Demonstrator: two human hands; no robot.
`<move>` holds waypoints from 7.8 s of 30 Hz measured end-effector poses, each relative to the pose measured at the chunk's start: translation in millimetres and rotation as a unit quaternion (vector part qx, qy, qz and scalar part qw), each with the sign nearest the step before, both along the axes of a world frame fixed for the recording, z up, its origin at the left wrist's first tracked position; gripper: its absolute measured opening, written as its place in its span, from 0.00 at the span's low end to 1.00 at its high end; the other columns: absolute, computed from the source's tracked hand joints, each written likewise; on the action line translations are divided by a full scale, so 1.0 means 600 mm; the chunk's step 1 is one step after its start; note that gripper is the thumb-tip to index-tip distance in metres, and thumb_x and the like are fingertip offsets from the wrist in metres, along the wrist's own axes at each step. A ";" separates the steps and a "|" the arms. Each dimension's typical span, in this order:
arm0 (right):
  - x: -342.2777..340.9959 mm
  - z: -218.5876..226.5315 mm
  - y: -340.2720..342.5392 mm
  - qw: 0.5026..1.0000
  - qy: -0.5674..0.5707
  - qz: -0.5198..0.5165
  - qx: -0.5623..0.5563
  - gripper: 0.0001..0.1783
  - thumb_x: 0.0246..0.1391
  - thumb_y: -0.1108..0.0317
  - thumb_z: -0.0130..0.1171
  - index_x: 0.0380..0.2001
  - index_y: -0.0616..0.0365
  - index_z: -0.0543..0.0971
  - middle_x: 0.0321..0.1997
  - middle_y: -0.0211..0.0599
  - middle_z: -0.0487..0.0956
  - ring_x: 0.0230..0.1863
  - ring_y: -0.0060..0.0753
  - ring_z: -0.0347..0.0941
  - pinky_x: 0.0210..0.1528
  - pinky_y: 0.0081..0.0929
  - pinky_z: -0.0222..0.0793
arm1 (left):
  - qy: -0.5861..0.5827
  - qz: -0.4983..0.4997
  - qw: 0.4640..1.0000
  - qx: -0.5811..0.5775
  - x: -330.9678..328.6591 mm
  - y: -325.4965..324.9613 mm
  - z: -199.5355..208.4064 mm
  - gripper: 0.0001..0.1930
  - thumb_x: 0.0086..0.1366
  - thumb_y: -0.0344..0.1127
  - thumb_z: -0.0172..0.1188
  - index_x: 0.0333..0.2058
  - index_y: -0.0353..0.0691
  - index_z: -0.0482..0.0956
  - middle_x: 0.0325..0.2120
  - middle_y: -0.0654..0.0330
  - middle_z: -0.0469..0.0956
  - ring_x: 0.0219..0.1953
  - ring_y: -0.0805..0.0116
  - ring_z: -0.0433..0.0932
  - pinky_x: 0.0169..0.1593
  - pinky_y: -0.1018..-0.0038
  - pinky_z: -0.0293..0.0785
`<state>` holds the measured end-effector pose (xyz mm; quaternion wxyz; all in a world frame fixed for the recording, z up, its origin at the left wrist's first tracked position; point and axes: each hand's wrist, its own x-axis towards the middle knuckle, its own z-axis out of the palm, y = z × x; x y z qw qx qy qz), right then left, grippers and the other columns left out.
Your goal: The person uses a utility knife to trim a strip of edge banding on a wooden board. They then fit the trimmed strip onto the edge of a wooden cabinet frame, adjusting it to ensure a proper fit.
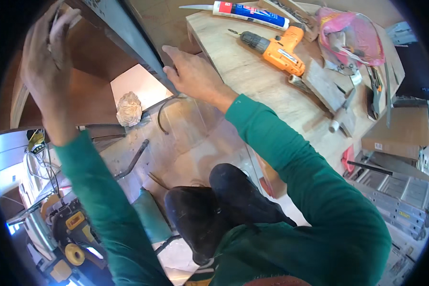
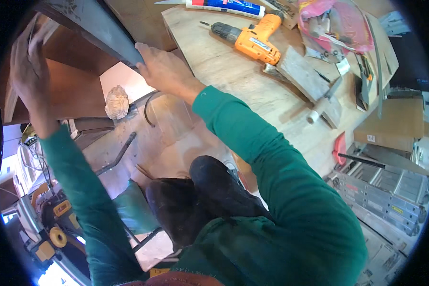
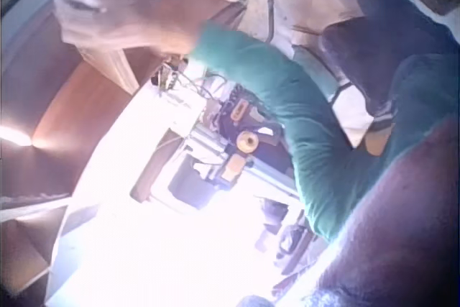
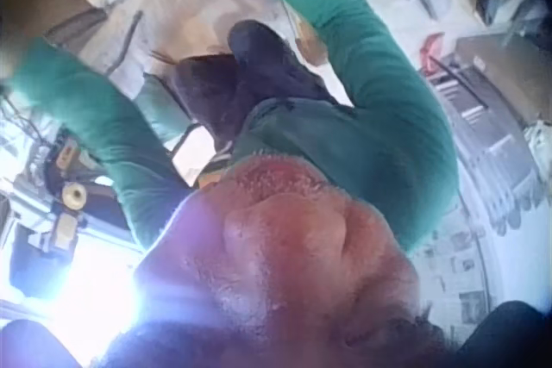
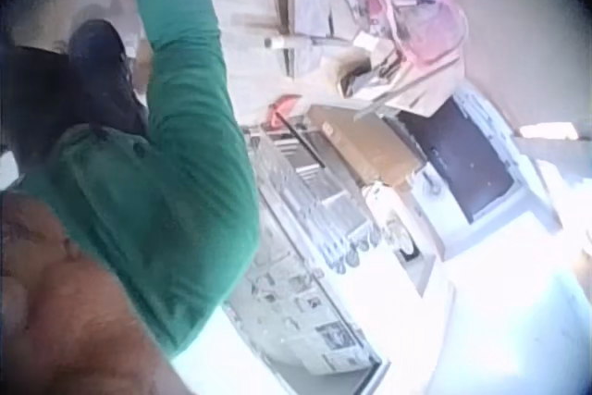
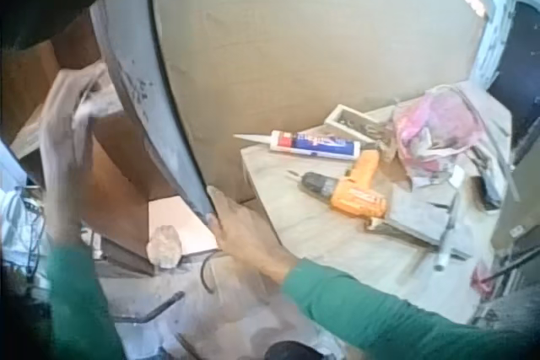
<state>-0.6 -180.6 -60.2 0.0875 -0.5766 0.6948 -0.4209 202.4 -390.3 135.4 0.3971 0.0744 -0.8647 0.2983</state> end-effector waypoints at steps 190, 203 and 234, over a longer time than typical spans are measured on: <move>0.172 0.299 0.570 0.239 -0.813 -0.523 -0.095 0.26 0.72 0.65 0.40 0.71 0.50 0.64 0.24 0.27 0.68 0.17 0.21 0.66 0.17 0.24 0.68 | -0.654 -0.514 0.517 0.203 -0.321 0.693 -0.256 0.16 0.59 0.33 0.60 0.47 0.46 0.77 0.44 0.63 0.75 0.48 0.57 0.74 0.47 0.62 0.73; 0.148 0.232 0.563 0.262 -0.776 -0.557 -0.139 0.20 0.72 0.67 0.38 0.62 0.54 0.69 0.23 0.28 0.67 0.15 0.24 0.66 0.15 0.26 0.68 | -0.651 -0.520 0.518 0.192 -0.322 0.698 -0.255 0.16 0.59 0.35 0.60 0.47 0.47 0.77 0.43 0.64 0.76 0.48 0.58 0.75 0.48 0.62 0.72; 0.192 0.188 0.589 0.238 -0.763 -0.575 -0.179 0.28 0.75 0.62 0.43 0.74 0.54 0.59 0.25 0.28 0.70 0.24 0.24 0.72 0.24 0.26 0.73 | -0.641 -0.534 0.524 0.168 -0.323 0.693 -0.258 0.18 0.56 0.39 0.64 0.46 0.47 0.76 0.43 0.63 0.73 0.47 0.59 0.74 0.49 0.62 0.71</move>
